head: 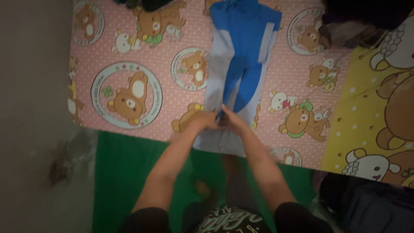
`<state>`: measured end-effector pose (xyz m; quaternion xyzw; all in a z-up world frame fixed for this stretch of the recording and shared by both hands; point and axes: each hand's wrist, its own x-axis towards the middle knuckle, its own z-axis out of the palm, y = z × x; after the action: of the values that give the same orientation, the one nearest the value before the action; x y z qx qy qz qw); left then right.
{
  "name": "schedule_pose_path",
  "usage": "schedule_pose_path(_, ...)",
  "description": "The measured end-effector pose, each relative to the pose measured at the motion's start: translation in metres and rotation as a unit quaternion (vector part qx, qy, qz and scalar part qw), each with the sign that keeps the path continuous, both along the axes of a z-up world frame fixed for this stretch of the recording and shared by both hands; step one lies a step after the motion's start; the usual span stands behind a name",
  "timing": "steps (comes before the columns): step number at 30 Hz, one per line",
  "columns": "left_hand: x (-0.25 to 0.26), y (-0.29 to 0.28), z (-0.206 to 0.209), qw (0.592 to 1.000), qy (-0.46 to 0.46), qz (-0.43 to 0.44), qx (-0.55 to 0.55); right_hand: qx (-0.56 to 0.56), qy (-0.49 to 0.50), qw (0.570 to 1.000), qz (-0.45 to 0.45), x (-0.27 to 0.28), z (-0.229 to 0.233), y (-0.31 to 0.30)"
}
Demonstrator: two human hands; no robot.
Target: The person folds shirts by hand on a bed and places them into a cabinet.
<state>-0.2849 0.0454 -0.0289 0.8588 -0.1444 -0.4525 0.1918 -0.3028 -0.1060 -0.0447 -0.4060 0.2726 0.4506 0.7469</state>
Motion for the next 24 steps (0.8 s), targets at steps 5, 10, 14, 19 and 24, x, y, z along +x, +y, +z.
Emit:
schedule_pose_path(5,-0.076,-0.007,-0.014,0.891,-0.069,0.098,-0.438,-0.113,-0.088,0.987,-0.071,-0.044,-0.034,0.018)
schedule_pose_path(10,-0.129,-0.005,-0.009,0.952,-0.052,0.191,-0.234,-0.118,-0.137,0.979,-0.095,-0.076,-0.037,-0.013)
schedule_pose_path(14,-0.137,0.017,-0.028,0.91,-0.279,0.277,-0.133,-0.155,-0.14,0.97,0.124,-0.127,-0.031,-0.032)
schedule_pose_path(19,-0.145,0.036,-0.041,0.901,-0.218,0.365,-0.091,-0.314,-0.17,0.827,0.435,-0.182,-0.041,-0.059)
schedule_pose_path(24,-0.142,0.038,-0.065,0.945,-0.15,0.29,-0.02,-0.567,-0.3,0.767,0.04,-0.167,-0.06,-0.072)
